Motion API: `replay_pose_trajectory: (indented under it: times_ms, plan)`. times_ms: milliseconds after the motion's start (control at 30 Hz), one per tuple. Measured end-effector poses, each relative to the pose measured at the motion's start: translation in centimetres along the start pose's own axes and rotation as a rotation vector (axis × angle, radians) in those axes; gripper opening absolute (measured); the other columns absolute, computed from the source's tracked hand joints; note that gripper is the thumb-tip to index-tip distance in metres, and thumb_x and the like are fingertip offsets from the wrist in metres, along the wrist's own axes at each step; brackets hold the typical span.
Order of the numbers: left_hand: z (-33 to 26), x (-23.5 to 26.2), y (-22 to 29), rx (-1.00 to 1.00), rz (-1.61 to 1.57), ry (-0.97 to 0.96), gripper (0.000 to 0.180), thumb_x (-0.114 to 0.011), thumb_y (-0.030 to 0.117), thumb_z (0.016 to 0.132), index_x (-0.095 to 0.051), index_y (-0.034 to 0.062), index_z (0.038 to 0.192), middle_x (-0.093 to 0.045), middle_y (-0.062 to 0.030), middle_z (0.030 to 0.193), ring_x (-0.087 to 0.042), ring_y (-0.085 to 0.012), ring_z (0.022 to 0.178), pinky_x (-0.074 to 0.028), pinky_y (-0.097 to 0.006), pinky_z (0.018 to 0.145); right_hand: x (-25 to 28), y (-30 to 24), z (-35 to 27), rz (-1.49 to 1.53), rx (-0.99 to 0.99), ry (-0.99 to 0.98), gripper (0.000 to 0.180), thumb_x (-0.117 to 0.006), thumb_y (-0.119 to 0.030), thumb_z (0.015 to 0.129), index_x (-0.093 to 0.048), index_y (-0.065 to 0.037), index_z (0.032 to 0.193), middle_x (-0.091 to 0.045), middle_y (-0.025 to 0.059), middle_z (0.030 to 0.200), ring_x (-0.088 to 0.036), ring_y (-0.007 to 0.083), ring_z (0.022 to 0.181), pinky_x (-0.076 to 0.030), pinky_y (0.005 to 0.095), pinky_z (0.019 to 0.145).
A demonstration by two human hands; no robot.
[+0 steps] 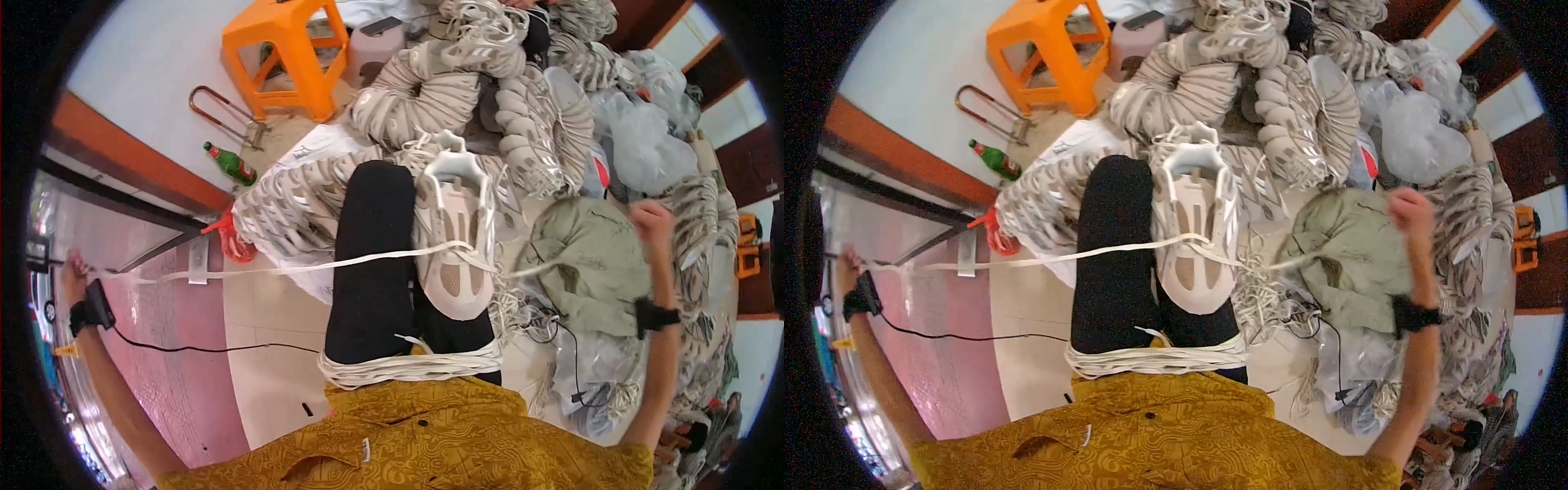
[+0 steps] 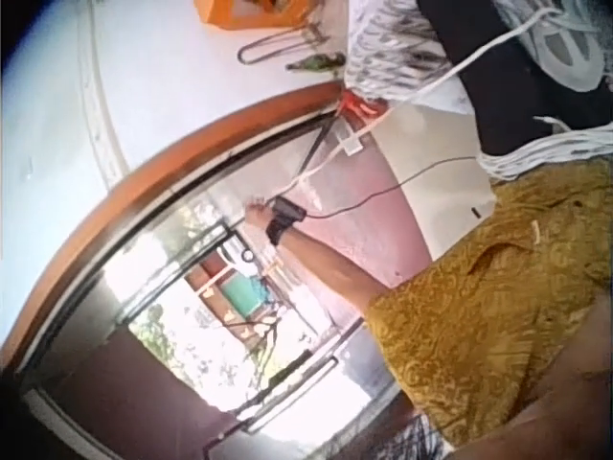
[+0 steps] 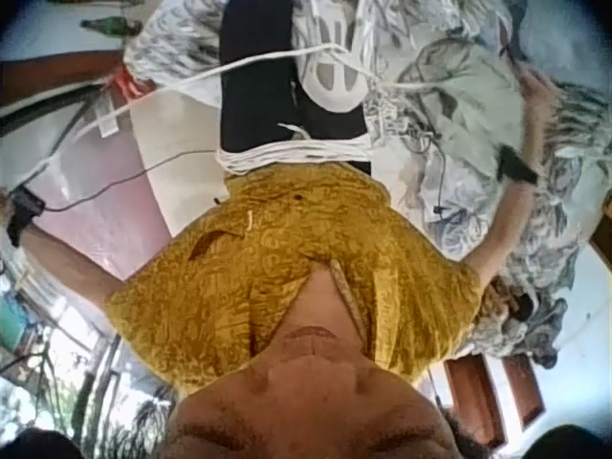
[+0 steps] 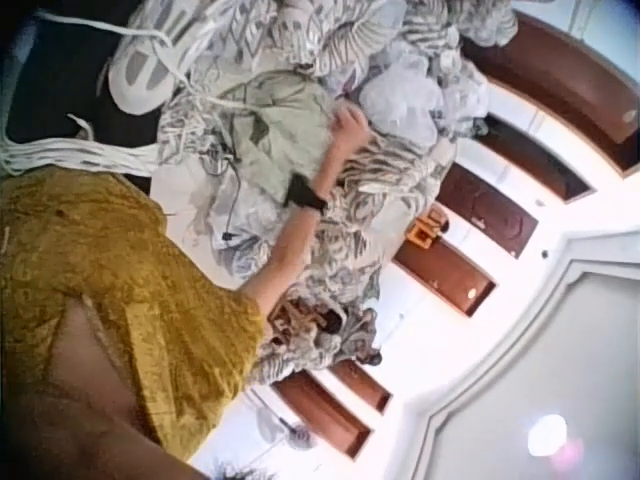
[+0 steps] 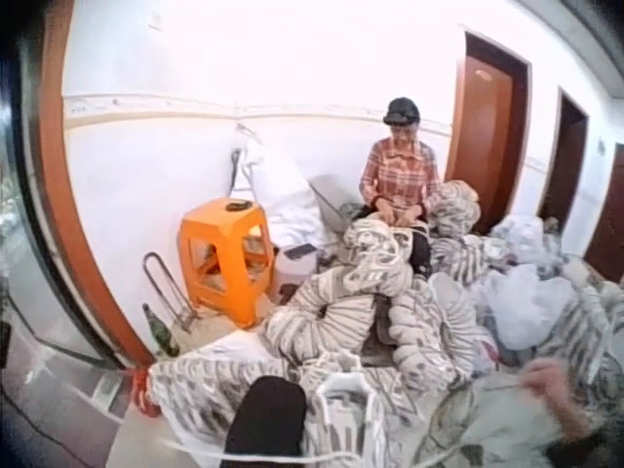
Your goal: Lacing a new beige and white sneaker in a shoe manufacturing facility.
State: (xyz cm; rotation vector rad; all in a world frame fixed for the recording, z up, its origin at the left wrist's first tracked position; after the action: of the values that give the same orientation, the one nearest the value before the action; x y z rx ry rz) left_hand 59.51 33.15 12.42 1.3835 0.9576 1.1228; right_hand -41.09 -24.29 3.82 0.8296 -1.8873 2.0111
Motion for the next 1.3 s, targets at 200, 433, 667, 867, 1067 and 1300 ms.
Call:
replay_pose_trajectory:
  times_ms: [200,433,667,867,1067,1300]
  plan:
    - [-24.0,-32.2,-7.7,0.132,-0.208,-0.874,0.034,-0.050,0.014,0.083,-0.049,-0.0023,0.113,-0.049,0.0031,0.080,-0.036,-0.0004,0.055,-0.029,-0.013,0.046,-23.7,-8.9,-5.8,0.326,0.006,-0.454,0.008,-0.057,-0.007,0.073,-0.062,-0.002,0.074,-0.054,-0.0026,0.061,-0.047,0.0038,0.052,-0.035,0.0166,0.047]
    - [-45.5,-47.3,-9.2,0.484,-0.217,-1.099,0.021,-0.051,0.010,0.082,-0.053,-0.0022,0.100,-0.052,-0.0010,0.073,-0.040,-0.0032,0.050,-0.034,-0.017,0.042,-30.2,-10.6,-7.9,0.236,-0.024,-0.552,0.007,-0.057,-0.003,0.070,-0.061,0.000,0.075,-0.056,-0.0009,0.062,-0.048,0.0048,0.054,-0.036,0.0175,0.048]
    - [-50.3,-49.6,-8.1,-0.488,0.240,-0.946,0.008,-0.051,0.006,0.080,-0.056,0.0028,0.085,-0.054,-0.0079,0.062,-0.050,-0.0128,0.046,-0.041,-0.025,0.043,-31.4,-9.6,-10.2,0.591,-0.179,-0.638,0.004,-0.058,0.000,0.071,-0.060,0.003,0.074,-0.060,0.0056,0.080,-0.047,0.0048,0.053,-0.038,0.0175,0.047]
    - [-50.9,-49.4,-10.3,-0.395,0.302,-0.928,0.007,-0.053,0.006,0.079,-0.048,0.0010,0.081,-0.055,-0.0167,0.069,-0.056,-0.0335,0.064,-0.045,-0.037,0.055,-31.4,-9.4,-10.2,0.611,-0.201,-0.632,0.004,-0.060,0.000,0.071,-0.062,0.002,0.074,-0.061,0.0067,0.085,-0.048,0.0046,0.053,-0.039,0.0175,0.048]
    - [-51.6,-49.4,-8.4,-0.682,0.357,-0.893,0.006,-0.051,0.003,0.079,-0.051,0.0011,0.085,-0.056,-0.0126,0.069,-0.058,-0.0223,0.057,-0.045,-0.031,0.051,-31.4,-9.5,-10.4,0.615,-0.177,-0.600,0.003,-0.060,0.000,0.071,-0.062,0.001,0.073,-0.062,0.0059,0.086,-0.046,0.0039,0.051,-0.038,0.0174,0.046]
    - [-54.7,-49.2,-6.9,-1.215,0.678,-0.893,0.037,-0.052,0.000,0.068,-0.045,-0.0043,0.104,-0.053,-0.0095,0.069,-0.055,-0.0211,0.062,-0.046,-0.030,0.051,-31.4,-9.6,-11.1,0.620,-0.213,-0.586,0.003,-0.060,-0.001,0.071,-0.061,0.002,0.071,-0.063,0.0075,0.088,-0.041,0.0026,0.045,-0.032,0.0171,0.040]
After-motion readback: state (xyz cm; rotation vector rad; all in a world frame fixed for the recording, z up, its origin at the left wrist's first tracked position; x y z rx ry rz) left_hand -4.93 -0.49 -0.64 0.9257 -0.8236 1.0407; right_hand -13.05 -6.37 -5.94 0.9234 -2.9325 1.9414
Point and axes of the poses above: each hand's wrist, its own z-axis towards the middle knuckle, its own x-axis out of the back of the hand, y = z × x, the point moved 9 cm from there along z, towards the middle knuckle
